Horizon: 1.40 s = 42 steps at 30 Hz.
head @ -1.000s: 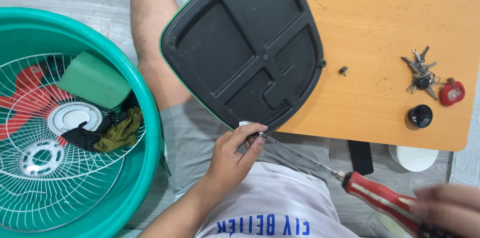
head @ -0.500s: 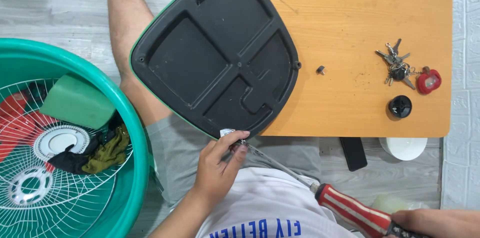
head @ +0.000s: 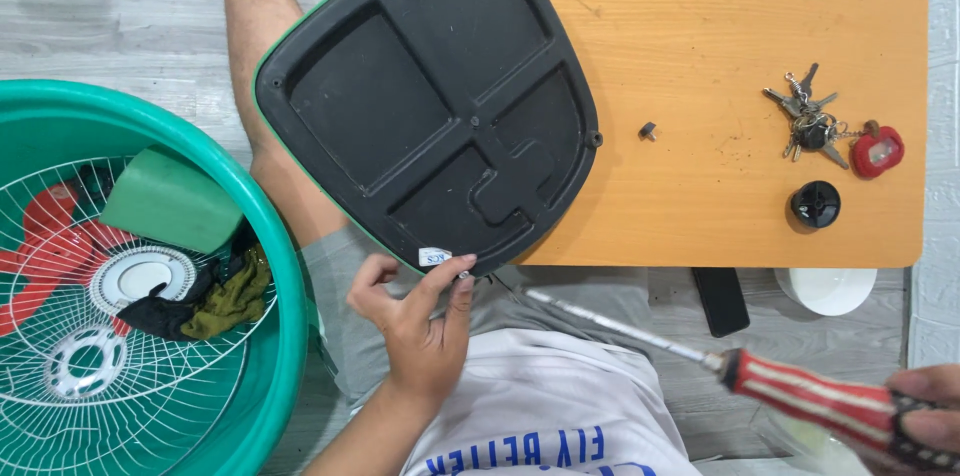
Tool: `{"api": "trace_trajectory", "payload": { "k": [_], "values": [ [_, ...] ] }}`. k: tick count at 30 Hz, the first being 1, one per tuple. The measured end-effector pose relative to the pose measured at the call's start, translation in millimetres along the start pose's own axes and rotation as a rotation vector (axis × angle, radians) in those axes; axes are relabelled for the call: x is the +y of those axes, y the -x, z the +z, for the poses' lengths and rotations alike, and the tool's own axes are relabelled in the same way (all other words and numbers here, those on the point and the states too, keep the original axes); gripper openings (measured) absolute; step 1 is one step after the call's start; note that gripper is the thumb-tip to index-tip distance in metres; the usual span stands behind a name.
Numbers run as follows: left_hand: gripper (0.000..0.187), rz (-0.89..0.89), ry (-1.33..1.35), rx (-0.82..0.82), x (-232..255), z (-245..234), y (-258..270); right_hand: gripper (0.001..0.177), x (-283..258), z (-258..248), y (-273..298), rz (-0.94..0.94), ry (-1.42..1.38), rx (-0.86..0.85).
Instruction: Using a screwdriver to remove screws from the base of an electric fan for disassembly
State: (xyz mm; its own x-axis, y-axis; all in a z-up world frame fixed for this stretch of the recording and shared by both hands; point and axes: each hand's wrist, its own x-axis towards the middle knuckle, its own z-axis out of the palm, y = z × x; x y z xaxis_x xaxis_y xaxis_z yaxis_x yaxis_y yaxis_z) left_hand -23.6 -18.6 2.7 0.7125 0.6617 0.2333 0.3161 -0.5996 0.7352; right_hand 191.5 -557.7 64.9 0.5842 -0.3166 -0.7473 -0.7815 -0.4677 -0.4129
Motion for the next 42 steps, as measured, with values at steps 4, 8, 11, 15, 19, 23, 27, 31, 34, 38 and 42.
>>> {"api": "trace_trajectory", "payload": {
  "k": [4,8,11,15,19,23,27,31,34,38,42],
  "values": [
    [0.014,0.053,-0.043,0.122,-6.1,2.9,2.9,0.104,69.1,16.2,-65.1,-1.473,0.403,0.055],
    [0.01,0.168,-0.085,0.161,-2.2,-0.1,-4.9,0.061,-6.8,80.8,-24.1,-1.885,0.146,-0.22],
    [0.013,0.264,-0.181,0.135,4.8,-7.2,-11.1,0.05,-30.4,126.9,22.1,-1.573,-0.034,-0.162],
    [0.02,0.383,-0.214,0.065,15.8,-17.1,-17.8,0.04,-34.7,164.3,17.1,-1.388,-0.208,-0.092],
    [0.022,0.291,0.031,-0.017,12.4,-23.0,-18.7,0.038,-40.6,183.2,4.3,-1.334,-0.331,-0.144],
    [0.018,0.086,0.399,-0.059,11.5,-38.4,-18.8,0.036,-39.2,189.4,-2.0,-1.261,-0.444,-0.154],
    [0.022,-0.215,0.861,-0.031,0.8,-58.5,-8.6,0.039,-32.2,191.5,-10.6,-1.189,-0.508,-0.114],
    [0.032,-0.346,0.984,0.015,-19.1,-70.4,-0.7,0.039,-22.5,192.6,-16.8,-1.158,-0.532,-0.085],
    [0.03,-0.423,1.181,0.029,-27.1,-74.2,-0.5,0.04,-16.3,191.5,-20.1,-1.117,-0.573,-0.092],
    [0.026,-0.441,1.277,-0.033,-39.3,-70.5,8.4,0.038,-13.4,188.9,-21.0,-1.092,-0.488,-0.026],
    [0.025,-0.253,1.291,-0.104,-41.5,-68.5,17.5,0.034,-14.2,183.8,-30.1,-1.177,-0.239,0.047]
  ]
}}
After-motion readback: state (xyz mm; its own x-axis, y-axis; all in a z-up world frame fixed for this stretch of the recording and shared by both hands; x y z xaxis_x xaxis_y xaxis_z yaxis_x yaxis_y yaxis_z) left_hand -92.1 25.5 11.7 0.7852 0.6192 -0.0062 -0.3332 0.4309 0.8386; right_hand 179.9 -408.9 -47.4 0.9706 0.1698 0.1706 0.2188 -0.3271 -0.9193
